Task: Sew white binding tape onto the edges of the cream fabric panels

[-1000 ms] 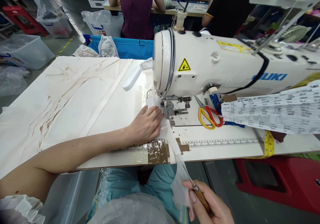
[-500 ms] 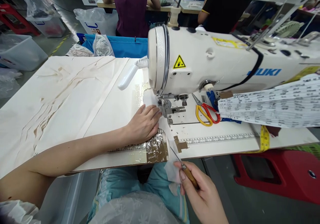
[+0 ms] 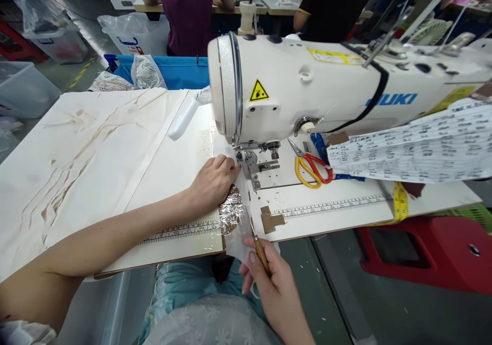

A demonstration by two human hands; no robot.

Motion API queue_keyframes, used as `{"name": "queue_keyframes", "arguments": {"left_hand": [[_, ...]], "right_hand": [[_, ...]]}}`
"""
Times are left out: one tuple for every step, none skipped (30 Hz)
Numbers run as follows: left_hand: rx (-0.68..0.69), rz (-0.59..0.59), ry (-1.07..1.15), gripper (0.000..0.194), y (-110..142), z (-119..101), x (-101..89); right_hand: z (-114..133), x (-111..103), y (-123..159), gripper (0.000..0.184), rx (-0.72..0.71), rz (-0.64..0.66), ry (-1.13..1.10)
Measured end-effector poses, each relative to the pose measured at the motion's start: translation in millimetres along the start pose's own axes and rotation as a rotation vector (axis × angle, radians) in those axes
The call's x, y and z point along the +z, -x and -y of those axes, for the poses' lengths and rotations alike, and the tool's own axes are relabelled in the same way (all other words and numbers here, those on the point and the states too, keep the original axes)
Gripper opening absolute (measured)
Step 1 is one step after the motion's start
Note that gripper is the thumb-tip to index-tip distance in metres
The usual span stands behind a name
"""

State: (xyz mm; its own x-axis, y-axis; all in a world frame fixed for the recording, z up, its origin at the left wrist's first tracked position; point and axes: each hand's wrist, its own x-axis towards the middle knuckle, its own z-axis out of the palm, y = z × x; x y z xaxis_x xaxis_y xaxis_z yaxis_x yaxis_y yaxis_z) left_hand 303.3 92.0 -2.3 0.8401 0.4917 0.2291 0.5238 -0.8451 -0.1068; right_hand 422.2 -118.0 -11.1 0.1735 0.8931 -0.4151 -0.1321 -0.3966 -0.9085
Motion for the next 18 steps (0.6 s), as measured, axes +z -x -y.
{"name": "queue_keyframes", "arguments": {"left_hand": [[-0.001, -0.003, 0.003, 0.037, 0, 0, 0.5], [0.0, -0.001, 0.01, 0.036, 0, 1, 0.5], [0.0, 0.005, 0.02, 0.035, 0, 1, 0.1], [-0.002, 0.014, 0.031, 0.035, 1, 1, -0.8], [-0.003, 0.022, 0.041, 0.035, 1, 1, -1.8], [-0.007, 0.03, 0.047, 0.036, 1, 1, -2.8], [-0.009, 0.034, 0.049, 0.036, 1, 2, -3.6], [-0.009, 0.036, 0.046, 0.036, 1, 2, -4.2], [-0.003, 0.036, 0.04, 0.037, 1, 3, -4.4], [0.008, 0.033, 0.033, 0.037, 1, 4, -4.4], [0.021, 0.029, 0.026, 0.037, 1, 4, -4.1], [0.034, 0.025, 0.022, 0.037, 1, 5, -3.7], [0.04, 0.021, 0.021, 0.037, 0, 6, -3.2], [0.039, 0.021, 0.024, 0.037, 0, 6, -2.7], [0.032, 0.025, 0.031, 0.038, 1, 6, -2.2], [0.022, 0.032, 0.041, 0.038, 1, 6, -1.9], [0.013, 0.039, 0.055, 0.039, 1, 6, -1.5], [0.005, 0.046, 0.072, 0.039, 2, 6, -1.3]], "right_hand": [[-1, 5, 0, 0.048, 0.006, -0.004, -0.022], [-2, 8, 1, 0.049, 0.01, -0.009, -0.034], [-1, 11, 1, 0.049, 0.013, -0.012, -0.043], [0, 13, 1, 0.049, 0.016, -0.012, -0.054], [1, 14, 2, 0.048, 0.019, -0.007, -0.072], [3, 14, 1, 0.046, 0.02, 0.006, -0.097], [5, 14, 1, 0.044, 0.021, 0.024, -0.13], [6, 14, 1, 0.041, 0.022, 0.044, -0.169], [7, 13, 1, 0.038, 0.025, 0.065, -0.211], [7, 12, 0, 0.036, 0.033, 0.086, -0.249], [6, 11, 0, 0.034, 0.043, 0.101, -0.278], [4, 9, -1, 0.033, 0.05, 0.102, -0.288], [2, 7, -1, 0.033, 0.052, 0.093, -0.275], [-1, 4, 0, 0.034, 0.044, 0.074, -0.24], [-5, 1, 0, 0.035, 0.027, 0.048, -0.188], [-8, -2, 2, 0.036, 0.004, 0.021, -0.126], [-11, -6, 3, 0.036, -0.024, -0.007, -0.063], [-13, -9, 4, 0.036, -0.05, -0.03, -0.002]]}}
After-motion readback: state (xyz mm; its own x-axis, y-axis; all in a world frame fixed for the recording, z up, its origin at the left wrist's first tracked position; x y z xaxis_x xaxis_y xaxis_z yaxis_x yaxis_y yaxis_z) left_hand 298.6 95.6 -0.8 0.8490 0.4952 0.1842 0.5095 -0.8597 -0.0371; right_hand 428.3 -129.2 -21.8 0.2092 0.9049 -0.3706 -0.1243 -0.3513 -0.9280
